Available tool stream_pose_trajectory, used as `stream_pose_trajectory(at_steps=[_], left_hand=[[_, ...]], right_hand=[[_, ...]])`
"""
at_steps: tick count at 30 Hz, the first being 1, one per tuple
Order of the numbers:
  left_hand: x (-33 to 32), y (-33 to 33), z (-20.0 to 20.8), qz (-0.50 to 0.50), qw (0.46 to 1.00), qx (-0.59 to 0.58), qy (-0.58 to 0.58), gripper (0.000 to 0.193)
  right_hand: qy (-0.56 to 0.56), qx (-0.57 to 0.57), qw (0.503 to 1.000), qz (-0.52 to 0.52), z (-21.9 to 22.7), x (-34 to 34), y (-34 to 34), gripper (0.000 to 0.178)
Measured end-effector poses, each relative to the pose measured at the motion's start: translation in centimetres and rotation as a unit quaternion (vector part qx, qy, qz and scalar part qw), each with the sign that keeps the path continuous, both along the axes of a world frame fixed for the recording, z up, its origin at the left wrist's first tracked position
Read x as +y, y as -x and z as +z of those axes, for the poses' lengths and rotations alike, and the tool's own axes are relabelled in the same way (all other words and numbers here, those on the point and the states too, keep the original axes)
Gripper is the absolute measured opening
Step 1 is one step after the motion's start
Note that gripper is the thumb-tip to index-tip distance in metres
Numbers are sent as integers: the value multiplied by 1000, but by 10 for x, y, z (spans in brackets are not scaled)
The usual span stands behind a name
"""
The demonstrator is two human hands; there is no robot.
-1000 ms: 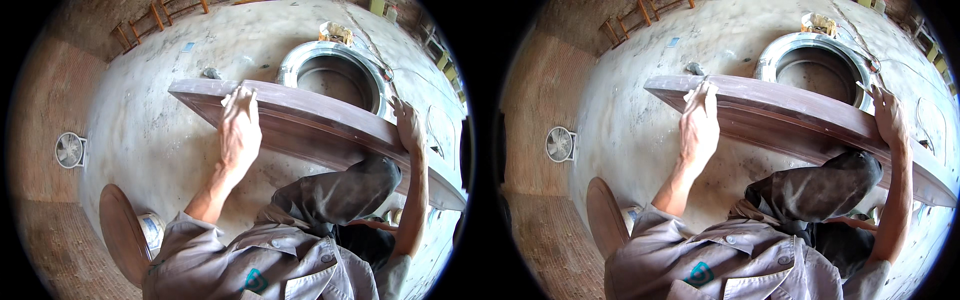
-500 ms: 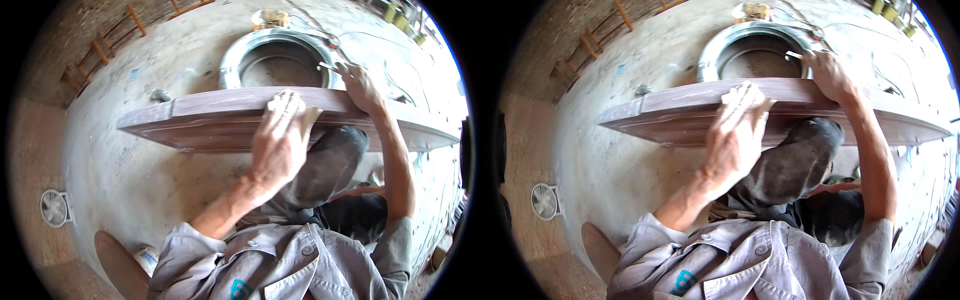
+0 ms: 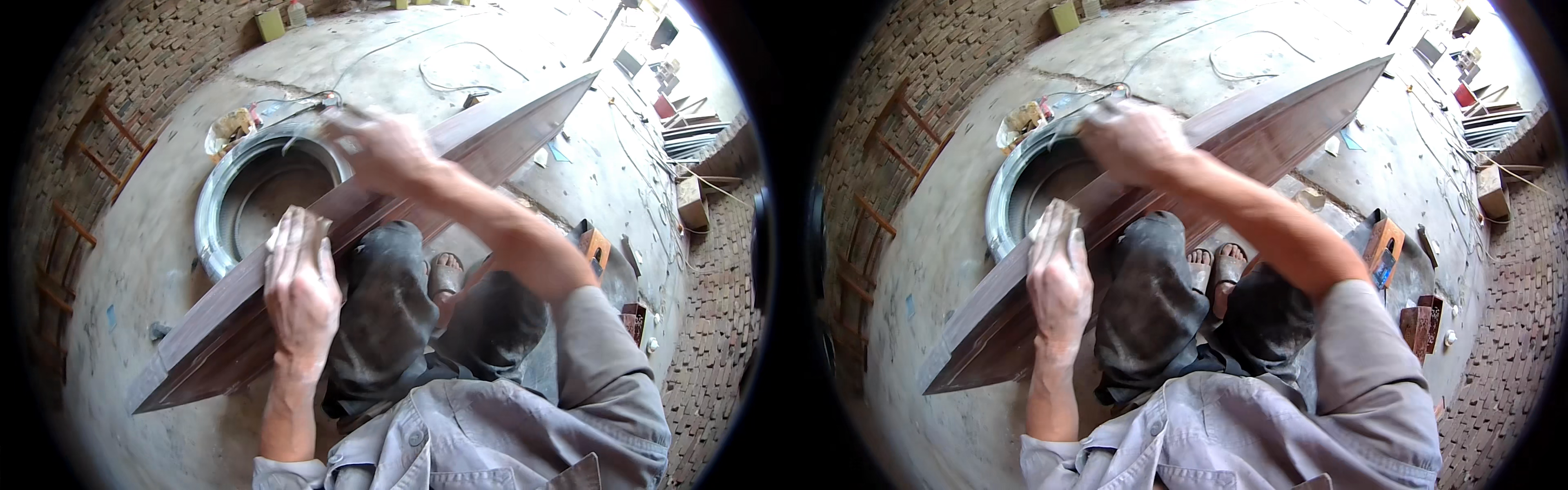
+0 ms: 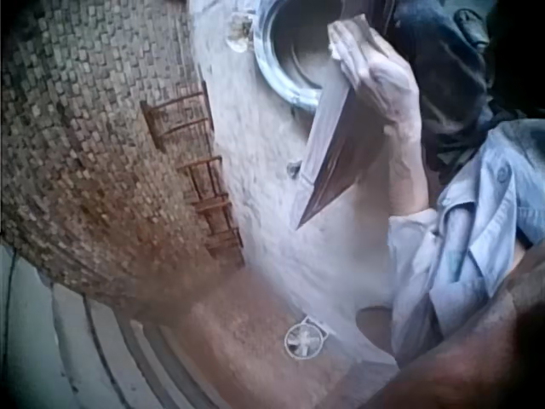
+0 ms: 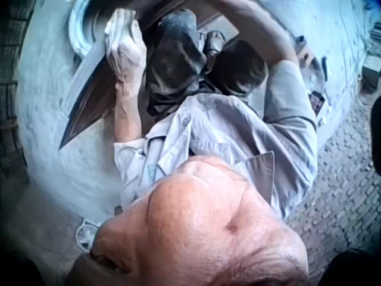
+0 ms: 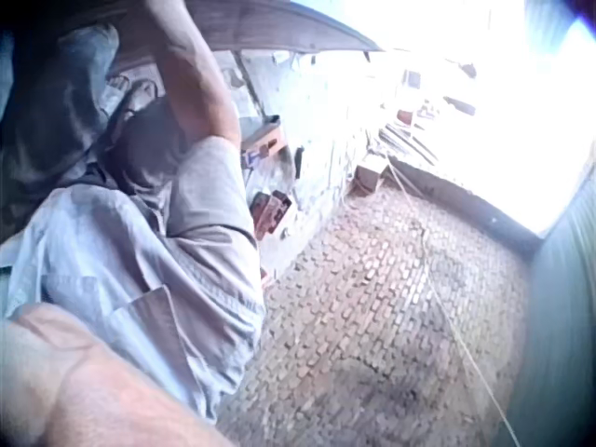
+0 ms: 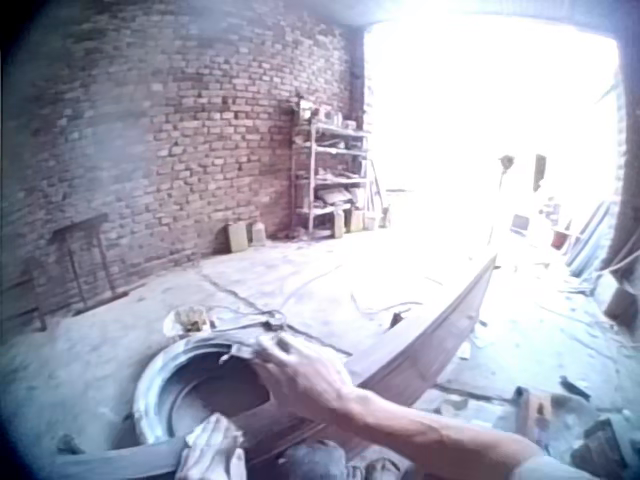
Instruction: The person sands a long wooden piece using sandpaper, focusing on edges and surfaces. They switch sandpaper sheets and continue smoothing the wood while sitting on the floor.
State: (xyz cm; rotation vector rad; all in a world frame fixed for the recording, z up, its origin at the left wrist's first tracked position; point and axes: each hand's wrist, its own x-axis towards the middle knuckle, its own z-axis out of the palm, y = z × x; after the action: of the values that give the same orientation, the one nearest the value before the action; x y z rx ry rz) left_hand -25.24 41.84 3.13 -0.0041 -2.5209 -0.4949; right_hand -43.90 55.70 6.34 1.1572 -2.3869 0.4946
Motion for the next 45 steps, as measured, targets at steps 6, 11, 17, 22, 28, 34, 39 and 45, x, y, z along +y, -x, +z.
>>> stream_pose_trajectory(at_steps=[6, 11, 17, 22, 28, 34, 39, 45], left_hand=[[-89, -93, 11, 173, 982, 2, 74, 31], [9, 7, 2, 8, 997, 80, 16, 30], [25, 36, -6, -73, 995, 67, 17, 31], [-48, -46, 8, 55, 998, -12, 30, 33], [-43, -49, 14, 42, 999, -4, -19, 32], [-1, -48, 25, -104, 973, 26, -203, 10], [-3, -54, 21, -62, 973, 28, -220, 11], [2, -72, 12, -66, 957, 101, -263, 17]], right_hand=[[185, -109, 961, -174, -18, 185, -14, 25], [200, -311, 882, -292, -178, 314, -77, 20], [258, -498, 730, -391, -289, 306, -170, 25], [307, -515, 686, -412, -297, 298, -185, 29], [328, -517, 676, -410, -299, 294, -186, 35], [285, -388, 774, -411, -247, 319, -143, 41], [57, -59, 973, -216, -39, 250, -56, 49], [-26, -76, 996, 48, -34, 32, -92, 66]])
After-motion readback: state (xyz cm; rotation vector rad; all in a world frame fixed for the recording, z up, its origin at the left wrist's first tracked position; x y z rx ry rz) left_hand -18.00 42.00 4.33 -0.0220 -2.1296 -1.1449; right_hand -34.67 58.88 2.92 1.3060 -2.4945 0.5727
